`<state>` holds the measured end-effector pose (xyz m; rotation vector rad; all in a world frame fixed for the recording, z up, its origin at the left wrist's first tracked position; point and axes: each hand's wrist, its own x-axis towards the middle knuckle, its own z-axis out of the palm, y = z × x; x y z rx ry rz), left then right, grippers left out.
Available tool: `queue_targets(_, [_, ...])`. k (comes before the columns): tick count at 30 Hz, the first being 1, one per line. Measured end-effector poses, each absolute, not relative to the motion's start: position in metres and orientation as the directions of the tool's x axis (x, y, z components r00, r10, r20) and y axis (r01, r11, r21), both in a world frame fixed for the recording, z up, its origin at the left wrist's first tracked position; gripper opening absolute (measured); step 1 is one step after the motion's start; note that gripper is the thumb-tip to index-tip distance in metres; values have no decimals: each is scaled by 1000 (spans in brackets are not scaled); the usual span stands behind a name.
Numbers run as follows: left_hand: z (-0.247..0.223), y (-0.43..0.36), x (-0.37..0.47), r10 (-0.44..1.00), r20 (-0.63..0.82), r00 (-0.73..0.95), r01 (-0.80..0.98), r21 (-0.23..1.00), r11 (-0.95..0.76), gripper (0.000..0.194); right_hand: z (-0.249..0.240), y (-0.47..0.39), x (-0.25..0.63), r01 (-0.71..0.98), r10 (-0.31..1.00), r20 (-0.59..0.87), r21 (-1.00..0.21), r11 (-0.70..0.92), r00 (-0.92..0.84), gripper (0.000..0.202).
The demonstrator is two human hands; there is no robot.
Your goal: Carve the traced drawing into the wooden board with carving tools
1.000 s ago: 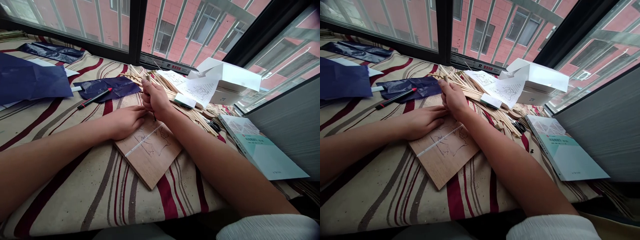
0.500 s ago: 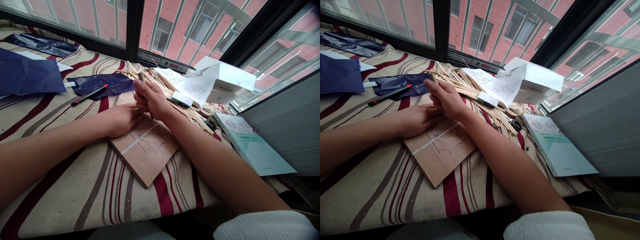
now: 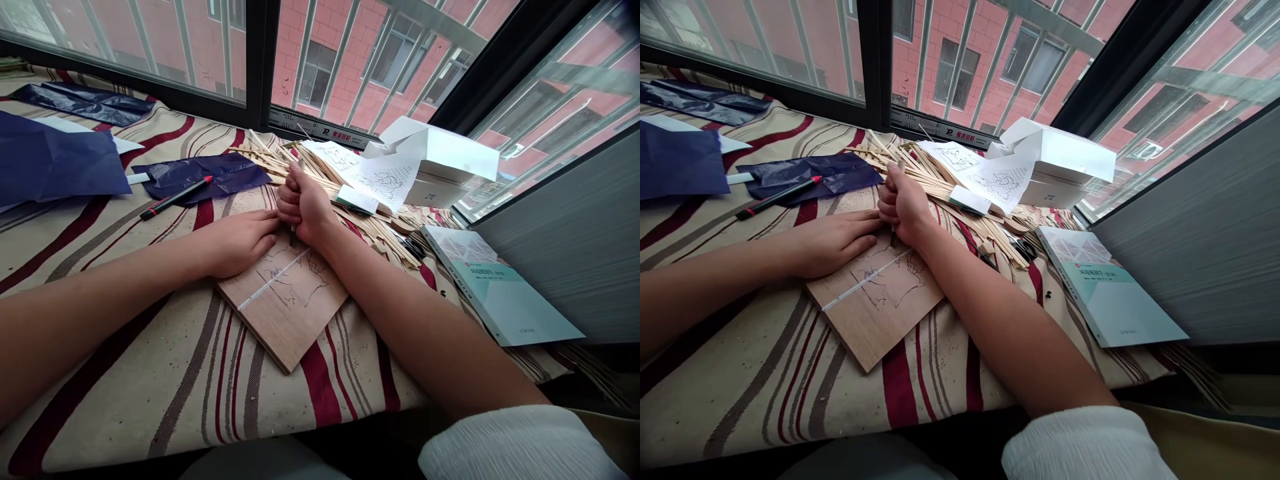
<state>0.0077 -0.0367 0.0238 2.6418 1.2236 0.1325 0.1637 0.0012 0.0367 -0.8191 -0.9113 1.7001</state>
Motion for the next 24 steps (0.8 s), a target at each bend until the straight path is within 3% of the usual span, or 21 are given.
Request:
queue_targets(8, [20,-36,7,776,-16,631,756,237,-610,73,43,3,179,-340,906,65,-936,-90,-419,46])
queue_targets(14, [23,-38,8,790,-44,612,778,214,-591,76,41,5,176,-340,917,156,-940,24,-366,13])
queue_targets(20, [23,-38,7,786,-41,617,774,210,-597,77,49,0,175,-343,932,59,-937,-73,-358,52])
queue_targets(24, [22,-38,7,788,-32,615,774,216,-595,77,49,-2,172,-327,937,54,-943,-65,-345,62])
